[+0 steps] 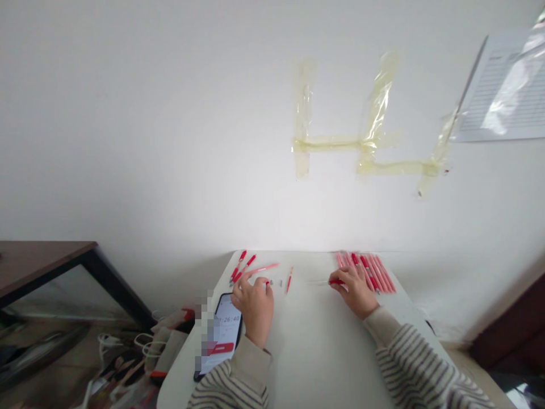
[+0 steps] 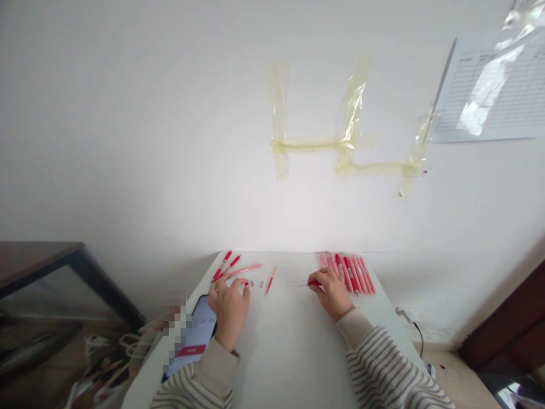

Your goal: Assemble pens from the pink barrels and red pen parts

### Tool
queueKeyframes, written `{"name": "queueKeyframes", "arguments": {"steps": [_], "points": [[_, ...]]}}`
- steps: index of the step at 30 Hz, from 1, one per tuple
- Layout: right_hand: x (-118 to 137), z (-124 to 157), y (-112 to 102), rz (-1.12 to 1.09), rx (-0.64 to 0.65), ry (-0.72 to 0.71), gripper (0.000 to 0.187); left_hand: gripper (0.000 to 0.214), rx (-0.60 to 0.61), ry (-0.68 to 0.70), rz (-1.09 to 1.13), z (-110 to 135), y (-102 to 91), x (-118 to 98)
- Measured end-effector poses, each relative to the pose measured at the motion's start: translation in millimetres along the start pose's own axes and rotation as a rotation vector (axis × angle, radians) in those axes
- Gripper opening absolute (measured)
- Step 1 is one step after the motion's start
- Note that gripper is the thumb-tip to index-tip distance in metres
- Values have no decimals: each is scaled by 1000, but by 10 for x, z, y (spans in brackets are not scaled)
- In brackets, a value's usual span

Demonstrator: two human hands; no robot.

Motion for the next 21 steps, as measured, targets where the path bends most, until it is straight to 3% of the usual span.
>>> {"name": "queueKeyframes", "arguments": {"steps": [15, 21], "points": [[1, 0, -9, 17, -2, -2, 8, 13, -12, 9, -20, 16, 43, 38], [12, -4, -14, 9, -8, 2, 9, 20, -29, 42, -17, 14, 41, 18]]}}
Point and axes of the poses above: each hand's wrist, its own z-axis away from the middle knuckle, its own y-axis out of the palm, x = y × z, the point moved 5 cm from there along -z, towards the middle knuckle, and after that the axes turned 8 degrees about -y, right-handed, at the moved point
